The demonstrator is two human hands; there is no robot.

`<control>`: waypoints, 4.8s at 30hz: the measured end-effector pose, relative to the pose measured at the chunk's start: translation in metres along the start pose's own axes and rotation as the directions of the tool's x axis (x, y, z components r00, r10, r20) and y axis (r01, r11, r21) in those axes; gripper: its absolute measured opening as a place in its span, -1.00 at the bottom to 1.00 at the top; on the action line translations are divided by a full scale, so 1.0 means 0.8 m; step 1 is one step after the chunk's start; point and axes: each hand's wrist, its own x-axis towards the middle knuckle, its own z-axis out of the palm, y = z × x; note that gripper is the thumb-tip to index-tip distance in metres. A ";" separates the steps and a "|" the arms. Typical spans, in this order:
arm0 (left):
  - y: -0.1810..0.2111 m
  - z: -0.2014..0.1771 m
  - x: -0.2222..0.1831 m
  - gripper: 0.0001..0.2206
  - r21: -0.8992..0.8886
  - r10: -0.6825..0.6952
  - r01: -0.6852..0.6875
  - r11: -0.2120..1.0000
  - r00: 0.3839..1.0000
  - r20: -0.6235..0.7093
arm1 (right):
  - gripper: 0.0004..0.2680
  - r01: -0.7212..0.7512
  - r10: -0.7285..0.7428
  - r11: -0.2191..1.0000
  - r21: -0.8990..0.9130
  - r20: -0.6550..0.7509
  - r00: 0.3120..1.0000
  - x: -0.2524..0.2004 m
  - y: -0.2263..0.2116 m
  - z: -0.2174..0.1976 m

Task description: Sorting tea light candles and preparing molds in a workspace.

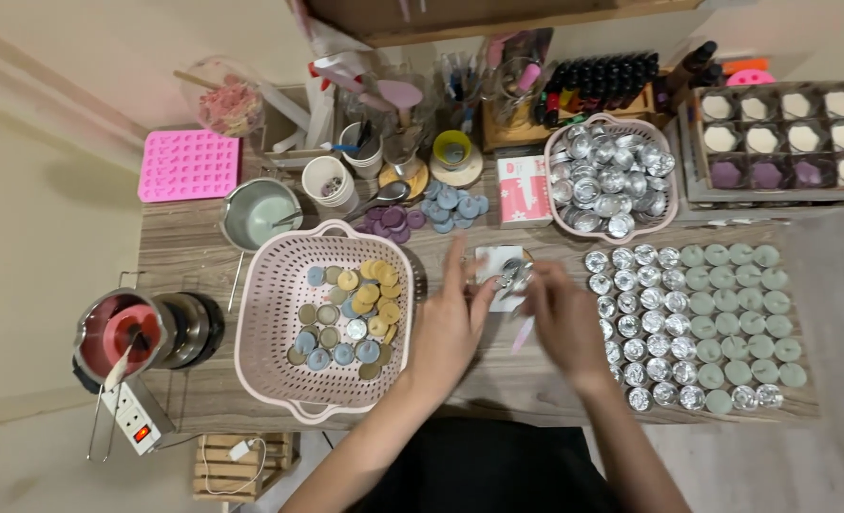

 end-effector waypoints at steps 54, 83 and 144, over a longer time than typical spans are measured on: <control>-0.270 -0.203 -0.124 -0.52 0.227 -0.343 0.307 0.924 0.929 0.142 | -0.79 0.128 -0.083 0.960 -0.250 0.182 0.980 0.057 -0.078 0.328; -0.364 -0.116 -0.006 -0.62 0.321 -0.330 0.253 0.913 0.919 0.215 | -0.66 0.374 -0.339 0.825 -0.423 0.159 0.927 0.073 -0.046 0.345; -0.301 -0.245 -0.166 -0.67 0.376 -0.437 0.363 0.852 0.890 0.130 | -0.75 0.208 -0.011 0.883 -0.421 0.425 0.905 0.040 -0.099 0.348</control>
